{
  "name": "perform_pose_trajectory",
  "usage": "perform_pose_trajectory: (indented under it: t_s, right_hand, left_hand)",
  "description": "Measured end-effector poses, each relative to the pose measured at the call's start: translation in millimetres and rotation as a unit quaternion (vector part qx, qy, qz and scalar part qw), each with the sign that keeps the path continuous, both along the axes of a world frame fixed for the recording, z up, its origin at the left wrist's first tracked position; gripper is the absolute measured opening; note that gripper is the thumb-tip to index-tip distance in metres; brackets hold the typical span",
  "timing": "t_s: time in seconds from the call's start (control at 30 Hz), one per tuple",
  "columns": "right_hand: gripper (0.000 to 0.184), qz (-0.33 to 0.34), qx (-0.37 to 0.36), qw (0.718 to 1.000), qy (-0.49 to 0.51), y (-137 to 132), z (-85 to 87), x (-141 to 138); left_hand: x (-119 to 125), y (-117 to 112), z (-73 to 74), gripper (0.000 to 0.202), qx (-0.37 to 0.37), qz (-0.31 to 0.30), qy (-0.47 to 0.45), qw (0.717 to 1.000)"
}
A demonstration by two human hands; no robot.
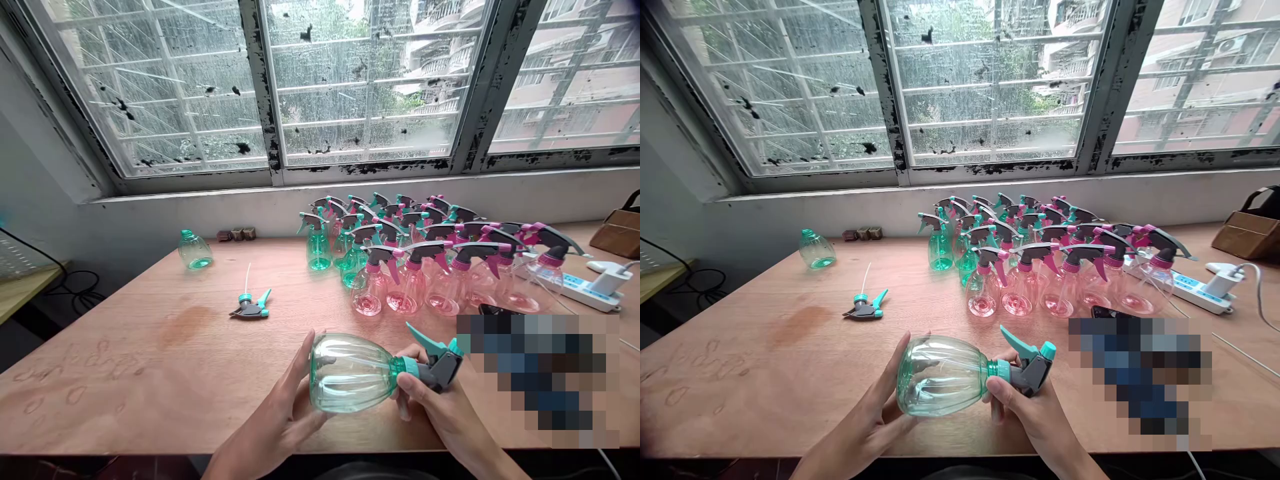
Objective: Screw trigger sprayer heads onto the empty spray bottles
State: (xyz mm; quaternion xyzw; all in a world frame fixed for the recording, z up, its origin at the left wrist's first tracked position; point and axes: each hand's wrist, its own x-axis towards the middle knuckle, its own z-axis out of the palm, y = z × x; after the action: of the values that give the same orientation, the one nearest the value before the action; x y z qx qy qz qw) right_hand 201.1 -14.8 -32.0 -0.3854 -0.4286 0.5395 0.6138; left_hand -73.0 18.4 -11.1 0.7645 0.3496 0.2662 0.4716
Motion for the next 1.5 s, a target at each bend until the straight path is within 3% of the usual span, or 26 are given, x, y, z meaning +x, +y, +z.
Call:
perform_pose_trajectory:
  t_s: [0.1,0.17,0.3,0.43,0.53,0.7,0.83,0.97,1.13,1.43,1.5]
  right_hand:
    - [0.033,0.005,-0.005,1.0,-0.007,-1.1,-0.6,-0.4]
    - [0.034,0.015,-0.006,1.0,-0.02,-2.4,-1.0,-0.6]
    - [0.033,0.022,-0.003,0.999,-0.031,-3.3,-1.1,0.2]
    - [0.032,0.03,-0.002,0.999,-0.012,-1.4,-1.7,2.4]
    - [0.031,0.04,0.007,0.999,-0.019,-1.4,-1.9,2.9]
    - [0.032,0.041,-0.007,0.998,-0.038,-5.9,-1.3,0.6]
    - [0.033,0.039,-0.017,0.998,-0.051,-6.4,-0.7,0.6]
    - [0.033,0.053,-0.01,0.998,-0.034,-4.3,-0.2,1.7]
    - [0.035,0.042,-0.022,0.998,-0.029,-4.9,-1.3,-0.1]
    - [0.034,0.054,-0.026,0.997,-0.056,-3.4,3.4,0.3]
    - [0.035,0.063,-0.021,0.995,-0.078,-3.4,4.4,0.8]
  left_hand:
    - [2.1,-1.0,1.2,0.117,-0.027,-0.002,-0.046,0.999]
    - [2.7,-1.7,3.6,0.123,-0.041,0.008,-0.074,0.996]
    - [1.2,-2.6,7.1,0.096,-0.003,0.017,-0.038,0.999]
    - [0.4,-1.8,4.0,0.096,0.013,0.011,0.008,1.0]
    - [0.8,0.4,-0.3,0.084,0.009,0.003,-0.002,1.0]
    - [-0.1,1.7,0.8,0.11,0.001,0.018,-0.024,1.0]
    - [0.5,-0.7,3.5,0.099,0.027,0.022,-0.009,0.999]
    - [3.4,-3.5,1.6,0.076,0.044,0.038,-0.004,0.998]
    - [2.7,-2.0,3.5,0.1,0.007,0.029,-0.021,0.999]
    - [3.4,-3.2,5.6,0.074,0.035,0.053,0.027,0.998]
    - [4.0,-3.4,4.5,0.077,0.029,0.056,0.022,0.998]
